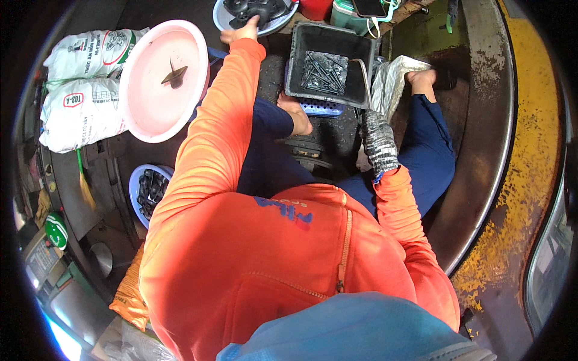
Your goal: The person sits on the floor and repeatedly cleans small black molded parts by hand, rubbing each part and placing it into a blue basin. The person handles the parts one at a time, rotating them to clean different sides.
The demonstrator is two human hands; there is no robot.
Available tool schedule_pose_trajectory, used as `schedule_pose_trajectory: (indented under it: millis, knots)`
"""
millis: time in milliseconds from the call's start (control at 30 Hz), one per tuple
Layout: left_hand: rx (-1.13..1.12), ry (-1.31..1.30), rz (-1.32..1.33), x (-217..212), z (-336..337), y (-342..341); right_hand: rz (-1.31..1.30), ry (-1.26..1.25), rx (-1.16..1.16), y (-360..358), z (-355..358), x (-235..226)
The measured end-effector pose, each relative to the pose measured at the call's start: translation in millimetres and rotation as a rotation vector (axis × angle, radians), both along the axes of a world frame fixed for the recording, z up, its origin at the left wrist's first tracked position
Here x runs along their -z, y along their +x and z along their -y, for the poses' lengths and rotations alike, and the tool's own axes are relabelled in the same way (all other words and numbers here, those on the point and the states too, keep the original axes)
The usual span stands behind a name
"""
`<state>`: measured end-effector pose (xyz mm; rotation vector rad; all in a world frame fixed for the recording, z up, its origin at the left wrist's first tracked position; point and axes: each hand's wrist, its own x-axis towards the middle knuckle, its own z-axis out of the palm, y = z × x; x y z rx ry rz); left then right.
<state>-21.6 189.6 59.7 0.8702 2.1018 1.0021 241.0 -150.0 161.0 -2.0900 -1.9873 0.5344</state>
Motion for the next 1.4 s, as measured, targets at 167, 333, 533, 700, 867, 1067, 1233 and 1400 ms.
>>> schedule_pose_trajectory:
  millis: [167, 333, 533, 700, 867, 1067, 1233, 1400]
  knots:
    - [-0.134, -0.042, 1.014, 59.4, -15.1, 2.2, -0.259, 0.088, 0.164, -14.0, -16.1, 3.8]
    - [-0.161, 0.201, 1.169, 93.9, -40.5, -10.9, -0.112, 0.453, 0.294, 4.9, -34.0, -18.5]
    - [-0.323, 0.136, 1.262, 71.9, -34.7, -32.6, 0.176, 0.586, 0.261, 110.9, -121.4, -33.3]
    - [-0.382, 0.095, 1.298, 23.8, -3.1, -48.5, 0.289, 0.786, 0.268, 131.6, -195.7, -32.5]
    - [-0.375, 0.109, 1.267, -29.2, 57.0, -56.5, 0.016, 0.549, 0.422, 117.7, -208.8, -37.1]
    - [-0.244, 0.019, 1.301, -81.5, 151.1, -59.7, -0.593, 0.497, 0.644, 107.2, -217.7, -39.5]
    - [-0.227, -0.193, 1.32, -83.5, 221.3, -51.0, -0.457, 0.579, 0.532, 111.4, -217.6, -42.7]
    - [0.054, -0.328, 1.209, -58.5, 232.9, -17.7, -0.538, 0.482, 0.53, 112.8, -221.0, -37.1]
